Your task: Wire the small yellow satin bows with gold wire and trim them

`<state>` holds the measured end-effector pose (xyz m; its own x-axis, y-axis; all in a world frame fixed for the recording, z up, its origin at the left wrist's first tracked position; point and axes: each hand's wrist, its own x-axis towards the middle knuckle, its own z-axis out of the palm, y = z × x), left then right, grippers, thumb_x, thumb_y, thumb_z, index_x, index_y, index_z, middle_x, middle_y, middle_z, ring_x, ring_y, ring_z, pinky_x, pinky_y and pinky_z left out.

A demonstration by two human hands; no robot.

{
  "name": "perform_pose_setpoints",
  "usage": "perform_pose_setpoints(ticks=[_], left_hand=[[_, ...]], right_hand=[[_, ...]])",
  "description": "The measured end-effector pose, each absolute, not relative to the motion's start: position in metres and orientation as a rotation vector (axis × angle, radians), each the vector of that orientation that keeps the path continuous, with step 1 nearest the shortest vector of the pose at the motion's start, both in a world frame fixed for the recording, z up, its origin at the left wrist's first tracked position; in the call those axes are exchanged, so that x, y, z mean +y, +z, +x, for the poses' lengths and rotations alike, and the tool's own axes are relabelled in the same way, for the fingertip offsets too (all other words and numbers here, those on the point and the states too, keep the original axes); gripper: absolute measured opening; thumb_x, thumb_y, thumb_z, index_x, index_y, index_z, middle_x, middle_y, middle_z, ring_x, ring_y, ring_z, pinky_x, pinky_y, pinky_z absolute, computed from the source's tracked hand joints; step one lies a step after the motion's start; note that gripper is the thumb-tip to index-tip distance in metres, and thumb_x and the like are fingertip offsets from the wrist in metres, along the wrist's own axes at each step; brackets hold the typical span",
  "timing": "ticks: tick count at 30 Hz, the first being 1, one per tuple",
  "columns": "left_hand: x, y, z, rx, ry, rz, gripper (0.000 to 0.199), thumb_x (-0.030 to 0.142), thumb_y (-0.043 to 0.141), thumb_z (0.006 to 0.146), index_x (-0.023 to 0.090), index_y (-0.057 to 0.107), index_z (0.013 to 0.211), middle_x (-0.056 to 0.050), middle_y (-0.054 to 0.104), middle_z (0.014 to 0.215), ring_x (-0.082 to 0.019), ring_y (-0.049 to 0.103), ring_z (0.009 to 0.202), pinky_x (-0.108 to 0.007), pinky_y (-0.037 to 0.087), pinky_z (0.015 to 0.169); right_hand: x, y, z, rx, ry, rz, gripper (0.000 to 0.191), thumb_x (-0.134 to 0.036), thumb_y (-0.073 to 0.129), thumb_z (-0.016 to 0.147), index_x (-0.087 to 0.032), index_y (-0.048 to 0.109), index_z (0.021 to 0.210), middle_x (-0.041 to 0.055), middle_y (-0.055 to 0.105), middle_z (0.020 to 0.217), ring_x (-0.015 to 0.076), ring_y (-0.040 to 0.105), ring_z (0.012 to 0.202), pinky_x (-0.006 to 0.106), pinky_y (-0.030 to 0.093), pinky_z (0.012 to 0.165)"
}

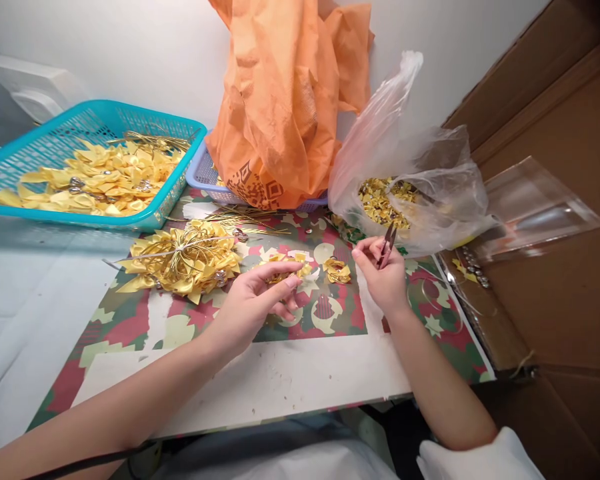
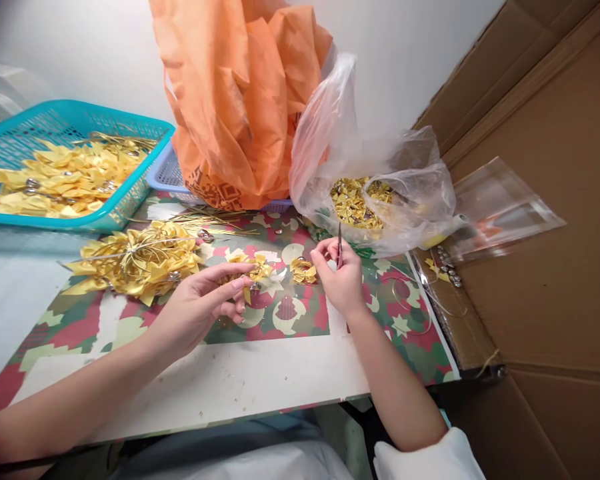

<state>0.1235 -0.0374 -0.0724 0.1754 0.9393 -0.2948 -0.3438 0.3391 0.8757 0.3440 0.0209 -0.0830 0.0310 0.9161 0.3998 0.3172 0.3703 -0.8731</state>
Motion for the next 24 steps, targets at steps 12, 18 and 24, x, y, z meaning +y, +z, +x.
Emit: perform_pose_setpoints(ticks=[12,18,24], left_hand=[[-0.036,-0.076,0.124,0.994,1.051,0.743,0.027,0.031,0.079,0.073,0.020,0.073,0.098,0.002,0.064,0.063,-0.009,0.059,0.053,-0.017,0.055,0.047],[-0.035,-0.077,0.123,1.034,1.036,0.784,0.026,0.032,0.078,0.075,0.021,0.074,0.098,0.003,0.063,0.060,-0.008,0.059,0.053,-0.014,0.054,0.048],[-0.037,-0.075,0.124,1.058,1.032,0.844,0.028,0.033,0.078,0.075,0.021,0.072,0.099,0.003,0.064,0.067,-0.008,0.062,0.057,-0.013,0.052,0.048]], right_hand=[[0.027,-0.095,0.345,-2.031,0.408,-1.431,0.027,-0.018,0.057,0.077,-0.022,0.035,0.063,-0.0012,0.055,0.063,0.0145,0.049,0.061,0.026,0.035,0.058],[0.013,-0.078,0.342,-1.696,0.180,-1.145,0.038,-0.019,0.064,0.082,-0.023,0.031,0.062,-0.0001,0.064,0.070,0.0131,0.056,0.061,0.027,0.041,0.058],[0.003,-0.078,0.333,-1.554,0.378,-1.007,0.044,-0.017,0.068,0.078,-0.024,0.027,0.063,0.0004,0.068,0.075,0.0160,0.065,0.071,0.031,0.051,0.066]])
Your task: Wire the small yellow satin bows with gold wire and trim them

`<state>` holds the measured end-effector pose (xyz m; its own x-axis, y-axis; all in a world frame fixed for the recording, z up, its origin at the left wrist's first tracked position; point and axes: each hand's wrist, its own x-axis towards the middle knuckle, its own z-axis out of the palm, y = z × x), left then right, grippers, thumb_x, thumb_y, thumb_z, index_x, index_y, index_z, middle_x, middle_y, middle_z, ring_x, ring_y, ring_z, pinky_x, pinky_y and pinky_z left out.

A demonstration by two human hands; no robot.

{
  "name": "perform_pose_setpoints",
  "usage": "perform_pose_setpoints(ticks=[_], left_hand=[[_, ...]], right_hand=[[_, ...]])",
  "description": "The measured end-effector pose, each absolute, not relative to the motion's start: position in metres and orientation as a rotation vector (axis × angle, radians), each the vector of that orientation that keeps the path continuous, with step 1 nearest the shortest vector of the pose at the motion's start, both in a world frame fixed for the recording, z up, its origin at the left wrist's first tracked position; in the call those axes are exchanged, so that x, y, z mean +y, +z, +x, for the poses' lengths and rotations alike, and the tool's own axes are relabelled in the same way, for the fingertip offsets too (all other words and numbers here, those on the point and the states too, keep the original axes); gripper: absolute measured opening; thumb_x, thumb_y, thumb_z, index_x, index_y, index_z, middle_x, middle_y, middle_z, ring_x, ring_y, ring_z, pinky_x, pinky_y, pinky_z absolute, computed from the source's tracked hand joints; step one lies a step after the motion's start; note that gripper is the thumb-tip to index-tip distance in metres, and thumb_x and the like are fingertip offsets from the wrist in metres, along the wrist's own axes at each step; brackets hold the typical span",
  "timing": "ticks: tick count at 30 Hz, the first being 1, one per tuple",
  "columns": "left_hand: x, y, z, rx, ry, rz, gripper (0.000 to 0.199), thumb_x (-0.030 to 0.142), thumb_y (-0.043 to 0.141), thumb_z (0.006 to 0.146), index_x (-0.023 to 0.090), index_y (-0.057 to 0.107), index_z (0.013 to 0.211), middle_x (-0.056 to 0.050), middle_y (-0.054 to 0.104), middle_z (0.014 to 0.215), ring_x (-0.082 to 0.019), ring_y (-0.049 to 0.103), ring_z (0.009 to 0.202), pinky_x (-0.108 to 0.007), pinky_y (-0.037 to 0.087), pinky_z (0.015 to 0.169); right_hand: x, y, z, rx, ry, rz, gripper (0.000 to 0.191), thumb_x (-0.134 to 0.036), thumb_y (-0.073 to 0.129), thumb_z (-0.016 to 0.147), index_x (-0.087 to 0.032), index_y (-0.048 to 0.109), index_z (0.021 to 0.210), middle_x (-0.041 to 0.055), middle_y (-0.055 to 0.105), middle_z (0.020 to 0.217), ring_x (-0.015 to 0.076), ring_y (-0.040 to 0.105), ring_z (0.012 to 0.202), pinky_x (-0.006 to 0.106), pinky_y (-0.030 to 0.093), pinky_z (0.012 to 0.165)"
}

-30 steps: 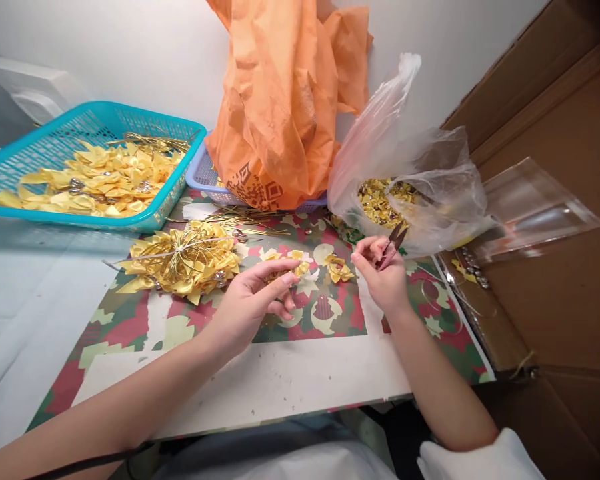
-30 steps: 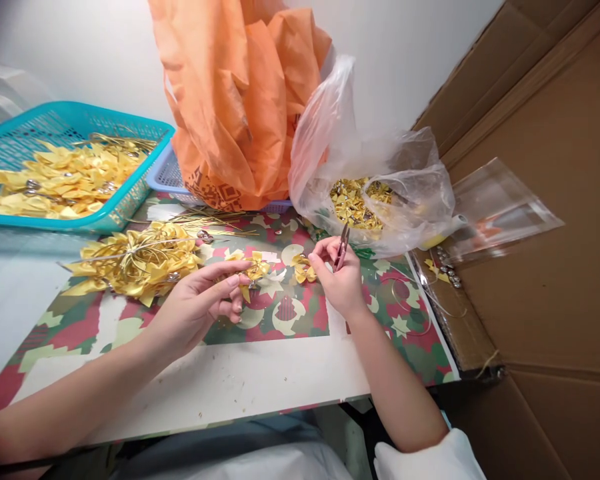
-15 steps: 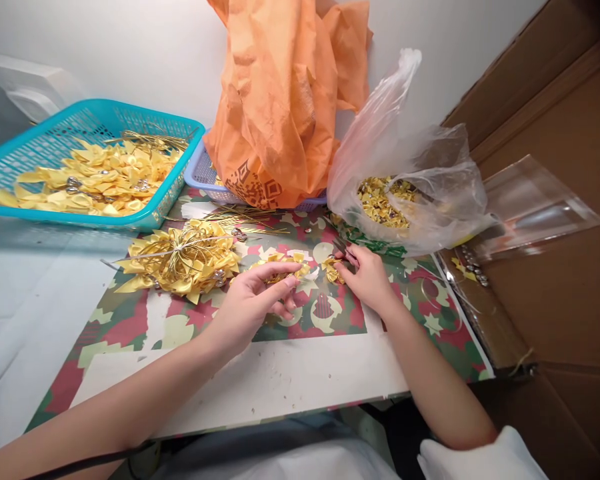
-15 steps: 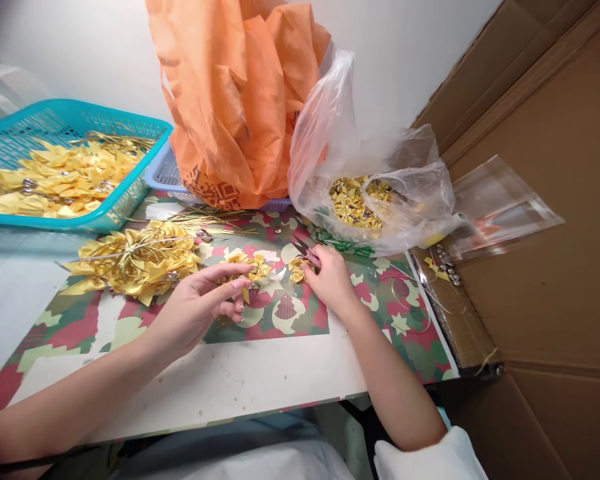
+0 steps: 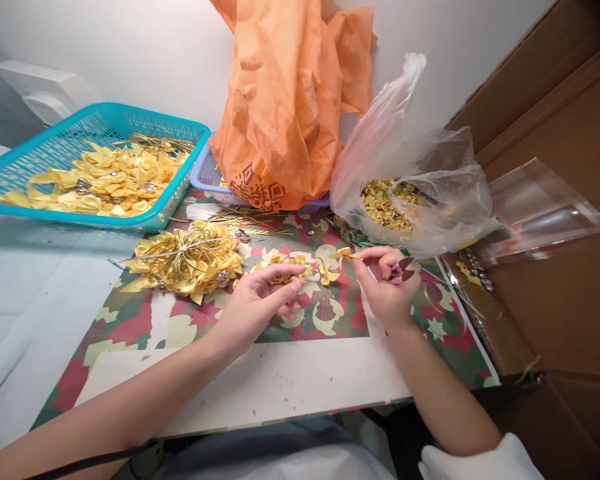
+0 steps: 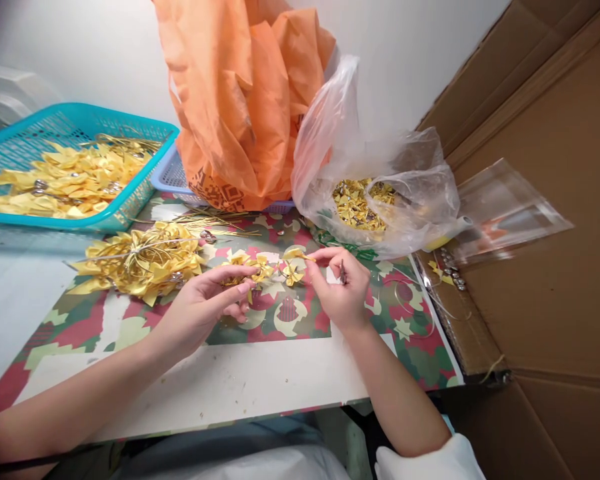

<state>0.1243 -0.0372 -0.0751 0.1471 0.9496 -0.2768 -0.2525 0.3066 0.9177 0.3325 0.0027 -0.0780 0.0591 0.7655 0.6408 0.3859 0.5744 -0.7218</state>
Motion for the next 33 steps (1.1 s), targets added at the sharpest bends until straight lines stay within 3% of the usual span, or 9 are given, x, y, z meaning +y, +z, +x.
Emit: perform_pose_setpoints(ticks=[6,11,15,19,26,30,33], left_hand=[[-0.038,-0.075,0.126,1.010,1.029,0.840,0.034,0.033,0.080,0.073,0.019,0.069,0.101,0.002,0.067,0.074,-0.008,0.062,0.057,-0.017,0.055,0.052],[-0.037,-0.071,0.128,1.017,1.036,0.813,0.036,0.028,0.083,0.067,0.018,0.067,0.098,0.002,0.067,0.078,-0.008,0.062,0.057,-0.019,0.054,0.054],[-0.037,-0.073,0.128,1.053,1.022,0.840,0.032,0.033,0.080,0.071,0.019,0.066,0.096,0.004,0.066,0.066,-0.009,0.059,0.053,-0.020,0.053,0.053],[-0.038,-0.077,0.127,1.109,1.018,0.877,0.030,0.039,0.077,0.073,0.019,0.065,0.092,0.005,0.059,0.055,-0.010,0.054,0.049,-0.021,0.051,0.051],[-0.037,-0.073,0.128,1.071,1.005,0.926,0.025,0.040,0.073,0.076,0.016,0.065,0.080,0.005,0.055,0.054,-0.008,0.050,0.048,-0.021,0.049,0.050],[-0.037,-0.073,0.129,1.052,1.000,0.896,0.024,0.039,0.073,0.077,0.016,0.066,0.079,0.005,0.053,0.054,-0.009,0.049,0.050,-0.021,0.050,0.050],[-0.037,-0.075,0.128,1.044,1.005,0.870,0.024,0.039,0.074,0.076,0.016,0.065,0.076,0.004,0.054,0.057,-0.009,0.048,0.050,-0.021,0.050,0.049]], right_hand=[[-0.014,-0.075,0.306,-1.402,1.000,-1.112,0.049,-0.027,0.074,0.072,-0.023,0.026,0.062,-0.0004,0.068,0.070,0.0124,0.060,0.055,0.026,0.051,0.051],[-0.017,-0.077,0.302,-1.273,1.285,-1.143,0.053,-0.035,0.079,0.069,-0.023,0.028,0.063,-0.0001,0.067,0.071,0.0124,0.059,0.058,0.028,0.056,0.056],[-0.017,-0.080,0.302,-1.171,1.430,-1.108,0.054,-0.039,0.079,0.069,-0.023,0.028,0.063,-0.0017,0.062,0.069,0.0132,0.059,0.061,0.032,0.062,0.062],[-0.018,-0.081,0.301,-1.096,1.532,-1.071,0.055,-0.040,0.081,0.068,-0.023,0.028,0.064,-0.0032,0.057,0.066,0.0135,0.059,0.060,0.034,0.064,0.060],[-0.020,-0.080,0.299,-1.072,1.636,-1.049,0.058,-0.044,0.082,0.065,-0.023,0.028,0.063,-0.0043,0.054,0.065,0.0130,0.060,0.056,0.031,0.061,0.054],[-0.021,-0.081,0.301,-1.168,1.662,-1.031,0.058,-0.048,0.078,0.069,-0.023,0.026,0.066,-0.0032,0.058,0.070,0.0121,0.060,0.050,0.028,0.055,0.049],[-0.020,-0.083,0.308,-1.370,1.485,-0.993,0.051,-0.059,0.064,0.081,-0.023,0.029,0.068,-0.0047,0.049,0.064,0.0080,0.045,0.044,0.024,0.041,0.044]])
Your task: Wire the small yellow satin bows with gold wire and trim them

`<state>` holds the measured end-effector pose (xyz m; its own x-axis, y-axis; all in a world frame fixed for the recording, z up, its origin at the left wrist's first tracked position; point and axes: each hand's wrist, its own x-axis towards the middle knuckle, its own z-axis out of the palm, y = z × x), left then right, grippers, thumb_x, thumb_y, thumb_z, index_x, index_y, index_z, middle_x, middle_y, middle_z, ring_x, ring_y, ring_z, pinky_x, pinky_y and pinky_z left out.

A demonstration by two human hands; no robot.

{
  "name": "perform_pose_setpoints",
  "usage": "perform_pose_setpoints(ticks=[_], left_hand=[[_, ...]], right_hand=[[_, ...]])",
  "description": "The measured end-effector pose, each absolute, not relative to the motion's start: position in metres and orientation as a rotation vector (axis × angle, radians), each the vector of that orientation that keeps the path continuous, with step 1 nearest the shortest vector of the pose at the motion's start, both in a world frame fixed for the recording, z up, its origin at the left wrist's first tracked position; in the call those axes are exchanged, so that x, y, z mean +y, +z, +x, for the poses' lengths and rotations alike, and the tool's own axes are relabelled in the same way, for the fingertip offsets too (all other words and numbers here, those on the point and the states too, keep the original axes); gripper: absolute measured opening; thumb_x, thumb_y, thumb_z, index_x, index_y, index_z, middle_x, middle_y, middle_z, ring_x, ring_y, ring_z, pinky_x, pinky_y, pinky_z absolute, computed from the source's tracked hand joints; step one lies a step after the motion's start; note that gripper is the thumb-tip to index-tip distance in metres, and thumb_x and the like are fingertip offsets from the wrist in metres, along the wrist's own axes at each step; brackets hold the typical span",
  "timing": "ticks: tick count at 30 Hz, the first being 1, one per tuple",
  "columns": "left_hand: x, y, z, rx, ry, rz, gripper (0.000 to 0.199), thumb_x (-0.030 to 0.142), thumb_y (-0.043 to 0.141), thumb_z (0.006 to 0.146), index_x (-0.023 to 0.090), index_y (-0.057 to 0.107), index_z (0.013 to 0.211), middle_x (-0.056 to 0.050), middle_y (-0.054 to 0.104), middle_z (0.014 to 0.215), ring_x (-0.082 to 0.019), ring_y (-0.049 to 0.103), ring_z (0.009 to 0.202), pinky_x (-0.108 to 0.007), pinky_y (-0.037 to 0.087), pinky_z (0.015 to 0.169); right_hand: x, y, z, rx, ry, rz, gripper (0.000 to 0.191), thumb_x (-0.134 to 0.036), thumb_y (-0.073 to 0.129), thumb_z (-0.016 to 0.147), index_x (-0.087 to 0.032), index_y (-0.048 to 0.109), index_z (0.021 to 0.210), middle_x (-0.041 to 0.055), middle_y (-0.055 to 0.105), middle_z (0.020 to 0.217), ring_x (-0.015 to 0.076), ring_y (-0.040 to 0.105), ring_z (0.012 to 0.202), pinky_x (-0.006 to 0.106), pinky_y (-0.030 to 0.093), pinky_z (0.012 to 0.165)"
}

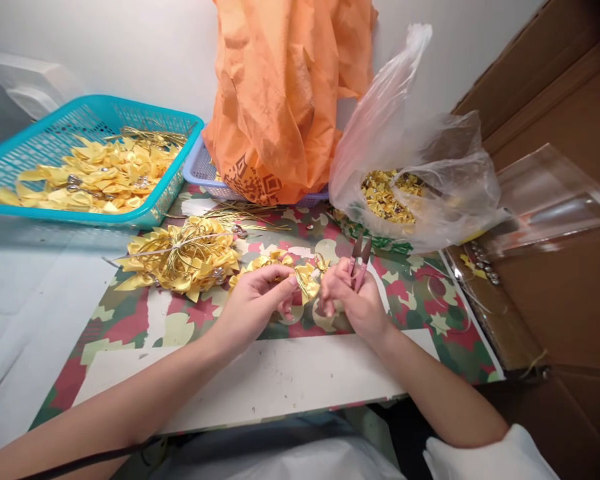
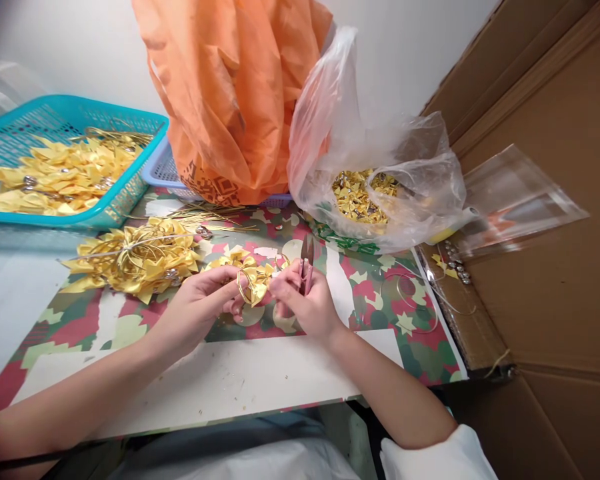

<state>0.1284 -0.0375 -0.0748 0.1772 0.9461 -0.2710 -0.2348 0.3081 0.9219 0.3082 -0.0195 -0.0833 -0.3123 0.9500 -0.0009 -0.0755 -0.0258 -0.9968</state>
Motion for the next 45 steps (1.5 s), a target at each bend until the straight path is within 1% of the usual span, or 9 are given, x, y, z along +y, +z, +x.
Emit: perform_pose_setpoints(ticks=[3,5,7,10,13,17,25,36,45], left_hand=[[-0.038,-0.076,0.127,1.056,0.999,0.881,0.024,0.039,0.073,0.077,0.017,0.064,0.077,0.004,0.056,0.061,-0.008,0.049,0.051,-0.021,0.051,0.051],[-0.038,-0.076,0.126,1.071,0.987,0.917,0.024,0.040,0.072,0.078,0.017,0.064,0.079,0.003,0.059,0.062,-0.008,0.052,0.051,-0.021,0.050,0.052],[-0.038,-0.075,0.126,1.082,0.978,0.960,0.025,0.041,0.071,0.079,0.017,0.064,0.080,0.003,0.061,0.063,-0.009,0.054,0.050,-0.021,0.049,0.052],[-0.038,-0.074,0.126,1.069,0.967,0.988,0.025,0.041,0.070,0.080,0.017,0.064,0.080,0.002,0.061,0.064,-0.009,0.056,0.051,-0.021,0.050,0.053],[-0.038,-0.074,0.126,1.031,0.961,0.945,0.026,0.042,0.071,0.078,0.017,0.063,0.076,0.004,0.057,0.061,-0.008,0.054,0.050,-0.020,0.050,0.051],[-0.039,-0.073,0.126,0.979,0.935,0.848,0.027,0.041,0.073,0.076,0.017,0.062,0.074,0.006,0.051,0.056,-0.008,0.051,0.048,-0.020,0.050,0.048],[-0.038,-0.070,0.127,0.981,0.912,0.808,0.030,0.043,0.074,0.075,0.016,0.060,0.070,0.006,0.050,0.056,-0.007,0.050,0.048,-0.019,0.049,0.046],[-0.037,-0.070,0.127,1.009,0.931,0.890,0.030,0.043,0.073,0.075,0.016,0.062,0.069,0.006,0.051,0.055,-0.007,0.048,0.046,-0.018,0.048,0.045],[-0.039,-0.070,0.127,1.021,0.933,0.920,0.027,0.039,0.072,0.077,0.016,0.060,0.067,0.006,0.050,0.056,-0.006,0.046,0.047,-0.018,0.048,0.044]], right_hand=[[-0.016,-0.080,0.318,-1.694,1.135,-0.985,0.051,-0.068,0.043,0.089,-0.022,0.033,0.068,-0.0052,0.035,0.058,0.0089,0.031,0.047,0.025,0.026,0.044],[-0.014,-0.076,0.324,-1.926,0.884,-1.009,0.051,-0.065,0.040,0.091,-0.021,0.036,0.067,-0.0044,0.034,0.057,0.0099,0.031,0.050,0.026,0.024,0.047],[-0.012,-0.071,0.327,-2.105,0.669,-1.040,0.045,-0.058,0.046,0.091,-0.020,0.043,0.067,-0.0038,0.040,0.058,0.0096,0.034,0.051,0.025,0.026,0.049],[-0.010,-0.069,0.330,-2.263,0.454,-1.065,0.036,-0.051,0.059,0.085,-0.020,0.052,0.067,-0.0039,0.045,0.057,0.0090,0.037,0.050,0.024,0.028,0.050],[-0.008,-0.070,0.331,-2.325,0.310,-1.041,0.037,-0.050,0.062,0.082,-0.019,0.053,0.063,-0.0044,0.044,0.052,0.0092,0.036,0.049,0.025,0.027,0.050],[-0.007,-0.071,0.332,-2.334,0.146,-0.982,0.039,-0.052,0.061,0.083,-0.019,0.054,0.062,-0.0038,0.046,0.050,0.0096,0.037,0.047,0.026,0.027,0.051],[-0.007,-0.073,0.335,-2.330,0.020,-0.970,0.037,-0.055,0.062,0.080,-0.021,0.057,0.064,-0.0031,0.047,0.048,0.0113,0.039,0.047,0.028,0.025,0.051],[-0.009,-0.072,0.333,-2.365,-0.119,-0.944,0.045,-0.056,0.057,0.086,-0.020,0.055,0.060,-0.0016,0.051,0.049,0.0110,0.041,0.047,0.028,0.024,0.051],[-0.009,-0.070,0.332,-2.387,-0.138,-0.864,0.044,-0.045,0.059,0.088,-0.019,0.047,0.056,-0.0033,0.044,0.047,0.0097,0.033,0.045,0.029,0.021,0.050]])
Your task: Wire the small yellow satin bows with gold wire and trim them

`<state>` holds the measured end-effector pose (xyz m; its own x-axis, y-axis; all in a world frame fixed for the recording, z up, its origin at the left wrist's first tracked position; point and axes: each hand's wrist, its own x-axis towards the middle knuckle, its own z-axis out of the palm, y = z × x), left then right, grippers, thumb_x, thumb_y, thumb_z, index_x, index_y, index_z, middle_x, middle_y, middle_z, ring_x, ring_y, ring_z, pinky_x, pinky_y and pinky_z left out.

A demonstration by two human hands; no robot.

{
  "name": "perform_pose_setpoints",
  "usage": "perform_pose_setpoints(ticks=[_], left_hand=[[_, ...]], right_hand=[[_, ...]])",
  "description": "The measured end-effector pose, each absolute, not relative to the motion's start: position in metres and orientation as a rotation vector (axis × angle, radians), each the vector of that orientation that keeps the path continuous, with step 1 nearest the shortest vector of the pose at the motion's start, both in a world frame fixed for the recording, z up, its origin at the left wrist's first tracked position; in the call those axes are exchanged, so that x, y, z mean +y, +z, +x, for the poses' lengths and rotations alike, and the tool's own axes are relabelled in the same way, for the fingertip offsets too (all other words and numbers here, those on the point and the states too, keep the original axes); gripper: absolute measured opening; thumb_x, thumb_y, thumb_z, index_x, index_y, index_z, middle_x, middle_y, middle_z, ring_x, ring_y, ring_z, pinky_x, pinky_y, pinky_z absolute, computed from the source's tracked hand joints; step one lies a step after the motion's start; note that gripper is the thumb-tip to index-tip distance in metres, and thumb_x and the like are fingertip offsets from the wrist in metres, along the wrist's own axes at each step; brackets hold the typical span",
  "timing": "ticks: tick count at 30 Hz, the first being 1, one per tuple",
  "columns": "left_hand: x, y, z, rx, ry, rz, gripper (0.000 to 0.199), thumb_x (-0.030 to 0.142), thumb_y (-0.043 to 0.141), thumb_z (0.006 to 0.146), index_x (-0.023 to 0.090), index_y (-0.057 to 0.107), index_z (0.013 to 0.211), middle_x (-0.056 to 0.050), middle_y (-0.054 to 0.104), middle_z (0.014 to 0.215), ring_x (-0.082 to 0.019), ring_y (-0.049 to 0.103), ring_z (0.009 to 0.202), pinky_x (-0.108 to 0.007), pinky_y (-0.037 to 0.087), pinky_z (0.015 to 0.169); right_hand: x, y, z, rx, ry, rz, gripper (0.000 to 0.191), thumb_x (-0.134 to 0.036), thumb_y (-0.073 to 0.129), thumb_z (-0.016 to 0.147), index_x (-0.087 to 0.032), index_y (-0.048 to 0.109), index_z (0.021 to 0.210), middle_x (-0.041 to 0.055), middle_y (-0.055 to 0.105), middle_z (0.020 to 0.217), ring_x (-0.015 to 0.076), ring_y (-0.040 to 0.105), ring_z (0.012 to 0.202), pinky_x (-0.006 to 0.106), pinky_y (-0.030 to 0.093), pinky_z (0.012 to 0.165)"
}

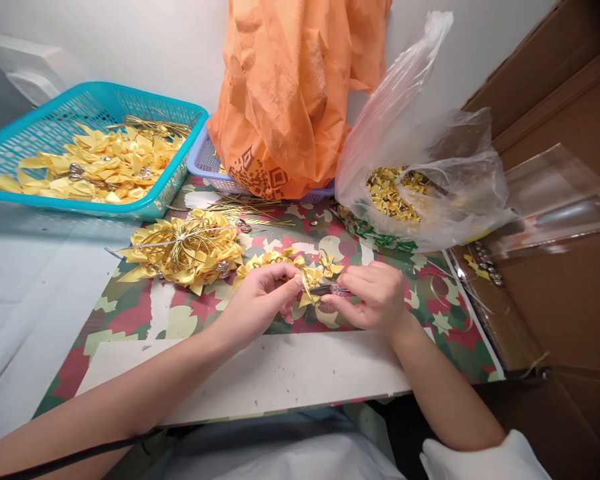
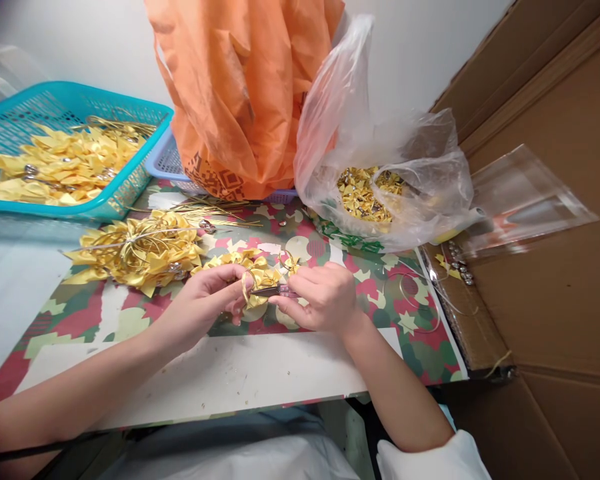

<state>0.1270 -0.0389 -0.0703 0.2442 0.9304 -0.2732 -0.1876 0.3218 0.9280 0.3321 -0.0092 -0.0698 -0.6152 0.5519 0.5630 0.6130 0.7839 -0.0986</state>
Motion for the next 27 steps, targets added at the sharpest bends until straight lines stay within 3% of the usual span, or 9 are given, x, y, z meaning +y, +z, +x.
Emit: perform_pose_setpoints(ticks=[6,8,11,15,19,23,27], left_hand=[[-0.038,-0.071,0.126,1.028,0.940,0.920,0.023,0.038,0.071,0.078,0.016,0.063,0.074,0.005,0.057,0.058,-0.007,0.054,0.048,-0.017,0.050,0.047],[-0.037,-0.070,0.126,1.021,0.948,0.938,0.023,0.038,0.070,0.078,0.016,0.064,0.076,0.005,0.058,0.058,-0.007,0.055,0.049,-0.016,0.050,0.048],[-0.037,-0.071,0.126,1.000,0.963,0.955,0.020,0.035,0.072,0.078,0.016,0.066,0.077,0.004,0.060,0.060,-0.007,0.056,0.050,-0.015,0.050,0.049],[-0.037,-0.073,0.127,0.994,0.970,0.948,0.018,0.031,0.074,0.075,0.015,0.068,0.081,0.003,0.063,0.063,-0.006,0.055,0.050,-0.015,0.050,0.049],[-0.037,-0.077,0.127,1.008,1.004,0.878,0.023,0.036,0.072,0.077,0.016,0.070,0.088,0.003,0.060,0.061,-0.009,0.056,0.051,-0.019,0.053,0.048],[-0.036,-0.078,0.127,1.022,1.022,0.783,0.028,0.041,0.074,0.076,0.016,0.070,0.087,0.004,0.055,0.059,-0.007,0.050,0.048,-0.019,0.052,0.045],[-0.036,-0.076,0.127,1.039,1.016,0.758,0.032,0.040,0.081,0.070,0.017,0.070,0.090,0.003,0.060,0.064,-0.006,0.051,0.051,-0.015,0.050,0.047]], right_hand=[[-0.005,-0.070,0.335,-2.194,0.180,-0.950,0.046,-0.056,0.049,0.090,-0.019,0.050,0.062,-0.0025,0.047,0.053,0.0090,0.037,0.048,0.026,0.027,0.050],[-0.005,-0.069,0.333,-2.048,0.356,-0.988,0.046,-0.059,0.055,0.086,-0.019,0.050,0.064,-0.0027,0.046,0.055,0.0086,0.036,0.048,0.024,0.029,0.048],[-0.009,-0.071,0.324,-1.886,0.683,-1.098,0.030,-0.046,0.070,0.076,-0.019,0.059,0.075,-0.0046,0.049,0.054,0.0075,0.037,0.044,0.022,0.030,0.044],[-0.015,-0.081,0.311,-1.814,1.041,-1.107,0.011,-0.019,0.065,0.072,-0.018,0.067,0.083,-0.0010,0.065,0.063,0.0106,0.055,0.050,0.020,0.039,0.045],[-0.019,-0.088,0.307,-1.771,0.932,-1.058,0.014,-0.010,0.058,0.070,-0.018,0.068,0.075,0.0003,0.068,0.064,0.0116,0.059,0.052,0.020,0.043,0.045],[-0.021,-0.088,0.306,-1.843,0.498,-0.941,0.023,-0.008,0.051,0.074,-0.019,0.071,0.079,0.0005,0.069,0.063,0.0109,0.058,0.048,0.021,0.044,0.045],[-0.023,-0.088,0.305,-1.924,0.161,-0.884,0.027,-0.009,0.046,0.079,-0.020,0.070,0.078,-0.0010,0.066,0.056,0.0099,0.055,0.045,0.023,0.041,0.047]])
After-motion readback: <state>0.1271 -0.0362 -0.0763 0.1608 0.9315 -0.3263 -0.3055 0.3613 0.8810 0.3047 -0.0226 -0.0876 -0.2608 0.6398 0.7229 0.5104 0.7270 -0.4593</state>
